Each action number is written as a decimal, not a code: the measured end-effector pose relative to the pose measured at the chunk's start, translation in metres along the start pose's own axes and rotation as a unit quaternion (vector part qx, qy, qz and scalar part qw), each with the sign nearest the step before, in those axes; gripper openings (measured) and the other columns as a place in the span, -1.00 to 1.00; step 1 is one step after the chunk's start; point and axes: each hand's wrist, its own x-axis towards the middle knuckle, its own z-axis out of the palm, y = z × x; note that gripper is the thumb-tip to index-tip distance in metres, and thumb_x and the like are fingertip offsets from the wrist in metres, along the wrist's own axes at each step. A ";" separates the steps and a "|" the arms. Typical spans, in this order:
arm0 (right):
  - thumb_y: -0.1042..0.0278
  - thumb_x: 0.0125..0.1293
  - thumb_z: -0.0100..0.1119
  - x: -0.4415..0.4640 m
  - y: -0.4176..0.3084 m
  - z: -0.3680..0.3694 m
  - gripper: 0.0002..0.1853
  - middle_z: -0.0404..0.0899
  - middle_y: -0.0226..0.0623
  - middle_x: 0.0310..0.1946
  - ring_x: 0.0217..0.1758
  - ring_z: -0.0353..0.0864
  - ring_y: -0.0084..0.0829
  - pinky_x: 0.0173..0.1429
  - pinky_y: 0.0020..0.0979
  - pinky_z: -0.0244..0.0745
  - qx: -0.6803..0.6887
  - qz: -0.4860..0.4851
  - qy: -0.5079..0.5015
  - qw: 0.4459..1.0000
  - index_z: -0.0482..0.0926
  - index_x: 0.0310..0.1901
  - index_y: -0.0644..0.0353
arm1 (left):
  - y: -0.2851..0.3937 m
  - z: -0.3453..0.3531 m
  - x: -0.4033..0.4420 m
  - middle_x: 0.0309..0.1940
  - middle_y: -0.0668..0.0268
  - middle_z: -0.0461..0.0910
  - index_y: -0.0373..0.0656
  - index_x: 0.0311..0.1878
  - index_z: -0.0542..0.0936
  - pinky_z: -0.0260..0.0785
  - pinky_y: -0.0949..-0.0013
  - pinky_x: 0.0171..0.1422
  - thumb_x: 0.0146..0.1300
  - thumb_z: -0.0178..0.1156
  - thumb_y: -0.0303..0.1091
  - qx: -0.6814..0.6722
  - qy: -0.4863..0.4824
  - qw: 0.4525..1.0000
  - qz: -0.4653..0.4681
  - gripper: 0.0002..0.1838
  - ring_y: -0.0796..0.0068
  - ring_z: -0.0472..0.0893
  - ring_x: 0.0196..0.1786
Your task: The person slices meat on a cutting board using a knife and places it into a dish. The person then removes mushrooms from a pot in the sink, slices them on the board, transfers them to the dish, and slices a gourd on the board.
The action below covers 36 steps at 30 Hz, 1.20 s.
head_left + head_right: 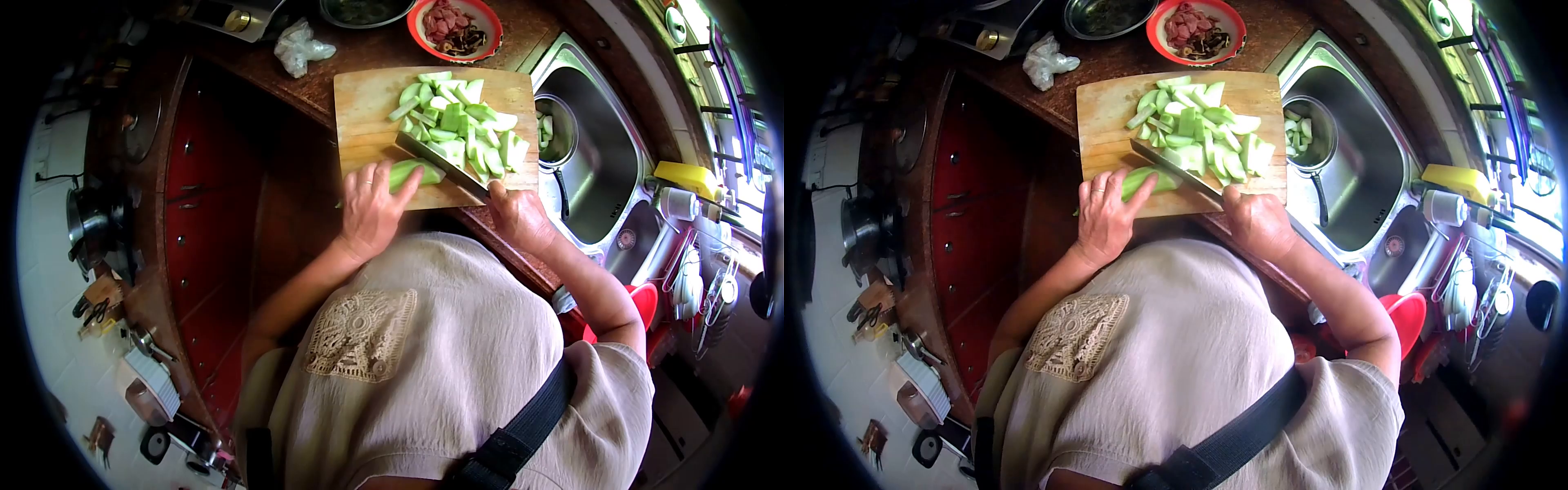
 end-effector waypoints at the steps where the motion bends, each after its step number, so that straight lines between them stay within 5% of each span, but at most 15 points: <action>1: 0.45 0.23 0.13 0.001 0.001 -0.002 -0.88 0.47 0.04 -0.67 -0.52 0.54 0.15 -0.43 0.04 0.42 -0.014 -0.004 -0.001 1.000 0.38 -0.31 0.24 | -0.001 0.000 0.001 -0.01 0.18 0.48 0.09 0.22 0.56 0.25 0.14 0.03 0.12 0.08 -0.50 -0.004 -0.016 1.000 -0.001 -0.46 0.19 0.47 0.01; 13: 0.48 0.19 0.13 -0.011 -0.008 -0.043 -0.89 0.46 -0.01 -0.70 -0.57 0.55 0.07 -0.45 0.00 0.44 -0.008 -0.003 -0.011 1.000 0.39 -0.33 0.22 | -0.007 0.012 -0.001 -0.20 0.28 0.47 0.06 0.04 0.66 0.31 0.28 -0.22 0.07 0.16 -0.42 0.009 0.099 0.995 0.024 -0.59 0.28 0.49 -0.21; 19: 0.45 0.27 0.15 -0.006 -0.011 -0.025 -0.84 0.45 0.10 -0.66 -0.49 0.53 0.18 -0.39 0.09 0.37 0.034 0.026 -0.031 0.999 0.35 -0.29 0.25 | -0.010 0.017 -0.002 -0.20 0.27 0.47 0.01 -0.03 0.68 0.36 0.24 -0.18 0.12 0.21 -0.40 -0.031 0.109 0.993 0.027 -0.69 0.31 0.48 -0.22; 28: 0.42 0.27 0.15 0.006 -0.002 0.000 -0.85 0.47 0.06 -0.67 -0.51 0.53 0.16 -0.41 0.06 0.40 0.012 -0.021 0.018 1.000 0.36 -0.31 0.24 | -0.012 0.010 0.000 -0.11 0.21 0.45 -0.04 0.21 0.53 0.31 0.18 0.06 -0.01 0.36 -0.42 -0.144 -0.001 0.988 -0.059 -0.39 0.13 0.47 -0.04; 36: 0.46 0.19 0.17 0.000 -0.005 -0.036 -0.87 0.45 -0.02 -0.71 -0.57 0.54 0.07 -0.47 0.01 0.41 -0.015 -0.009 0.029 0.999 0.39 -0.33 0.20 | -0.019 0.021 -0.004 -0.02 0.18 0.44 -0.02 0.17 0.56 0.26 0.11 0.11 -0.03 0.39 -0.40 -0.095 0.090 0.991 -0.010 -0.41 0.16 0.46 0.03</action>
